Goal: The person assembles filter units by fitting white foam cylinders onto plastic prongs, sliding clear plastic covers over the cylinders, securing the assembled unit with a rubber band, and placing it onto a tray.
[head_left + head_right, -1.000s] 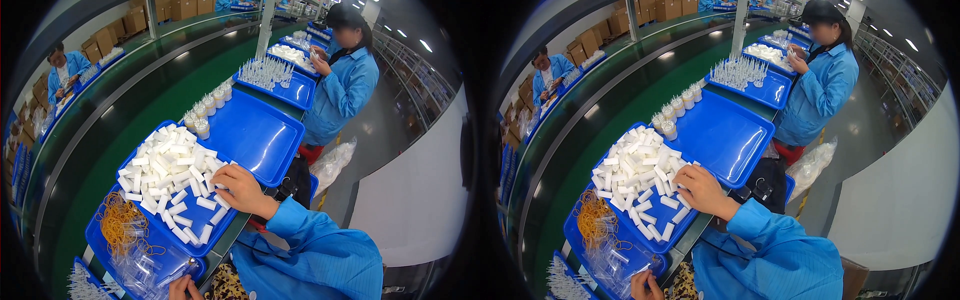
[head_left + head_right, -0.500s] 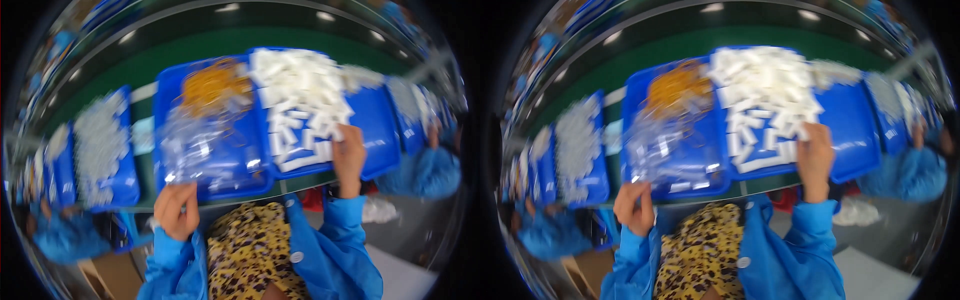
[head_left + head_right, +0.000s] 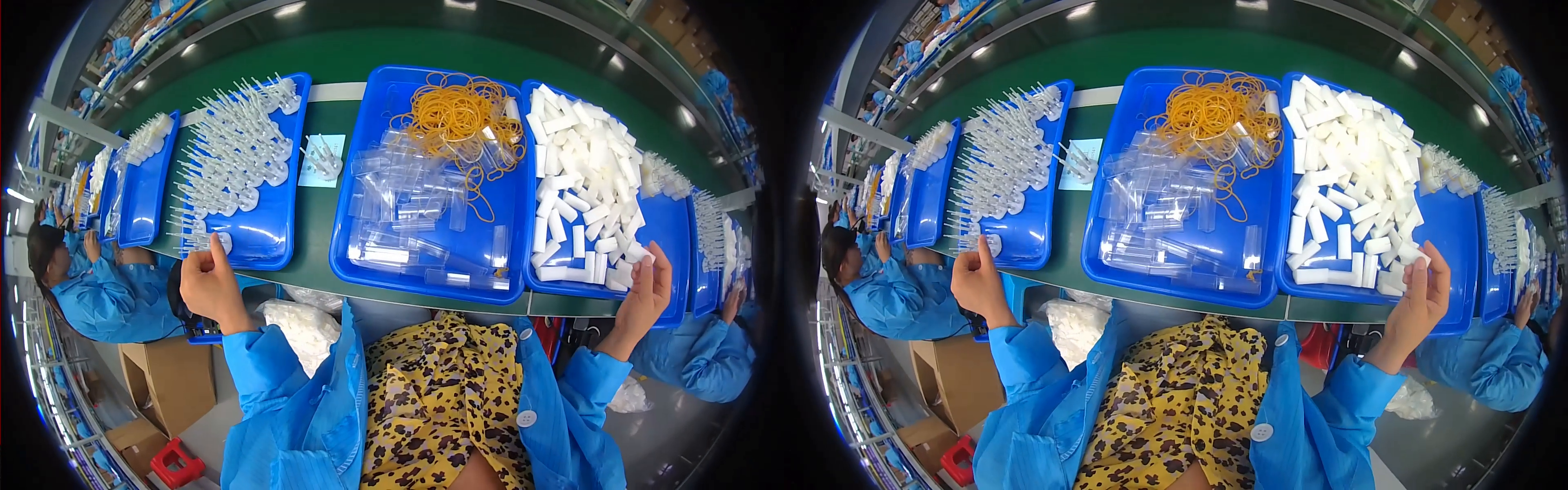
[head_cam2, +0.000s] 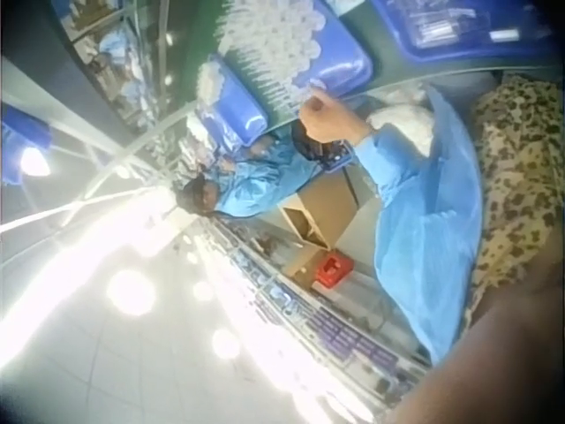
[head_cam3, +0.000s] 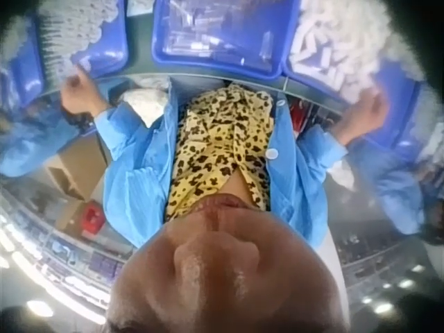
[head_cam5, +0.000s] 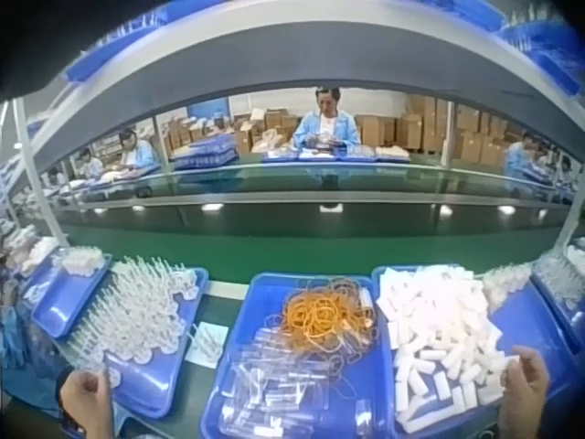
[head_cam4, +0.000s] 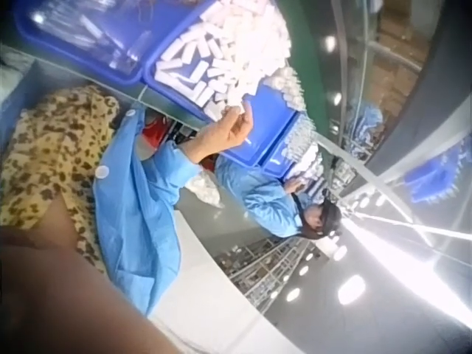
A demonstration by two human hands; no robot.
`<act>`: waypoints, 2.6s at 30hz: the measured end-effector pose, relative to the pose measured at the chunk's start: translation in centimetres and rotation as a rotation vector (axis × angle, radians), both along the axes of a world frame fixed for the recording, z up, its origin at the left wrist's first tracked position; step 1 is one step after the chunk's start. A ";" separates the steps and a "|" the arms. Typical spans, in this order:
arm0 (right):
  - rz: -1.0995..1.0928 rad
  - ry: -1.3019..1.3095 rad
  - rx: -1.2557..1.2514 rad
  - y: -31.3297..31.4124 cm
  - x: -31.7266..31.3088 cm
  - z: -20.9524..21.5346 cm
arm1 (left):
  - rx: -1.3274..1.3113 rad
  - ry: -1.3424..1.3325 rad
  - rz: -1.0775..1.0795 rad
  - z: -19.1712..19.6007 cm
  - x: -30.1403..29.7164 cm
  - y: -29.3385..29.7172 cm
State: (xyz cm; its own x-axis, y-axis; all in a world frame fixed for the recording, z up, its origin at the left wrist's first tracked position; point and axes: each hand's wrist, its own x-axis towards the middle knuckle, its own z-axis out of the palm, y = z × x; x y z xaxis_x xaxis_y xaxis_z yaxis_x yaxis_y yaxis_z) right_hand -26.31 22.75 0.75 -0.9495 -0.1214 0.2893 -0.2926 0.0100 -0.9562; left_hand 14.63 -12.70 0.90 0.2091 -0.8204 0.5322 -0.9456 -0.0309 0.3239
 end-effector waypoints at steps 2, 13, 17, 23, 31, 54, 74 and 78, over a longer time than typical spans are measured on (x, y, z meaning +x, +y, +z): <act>0.089 -0.118 -0.102 -0.4 1.0 0.0 | 0.011 -0.007 -0.047 -1.2 0.8 -1.1; 0.472 -0.221 -0.251 -5.6 4.7 1.3 | -0.025 -0.035 -0.123 -4.0 4.7 -4.7; 0.466 -0.212 -0.226 -5.2 4.8 1.3 | 0.128 0.071 -0.213 -4.5 4.9 -5.9; 0.407 -0.241 -0.214 -4.7 5.2 0.9 | 0.029 0.352 -0.594 -6.2 5.6 -6.4; 0.450 -0.239 -0.189 -4.9 5.6 0.7 | -0.188 0.687 -0.472 -0.8 0.3 0.3; 0.598 -0.032 -0.197 -10.4 11.4 0.4 | 0.184 0.452 -1.428 0.5 -17.1 12.8; 0.519 0.216 -0.028 -10.6 11.3 -0.7 | 0.443 0.685 -1.417 0.2 -17.4 13.3; 0.485 0.261 0.000 -10.5 10.8 -0.6 | 0.577 0.771 -1.466 0.1 -17.3 13.4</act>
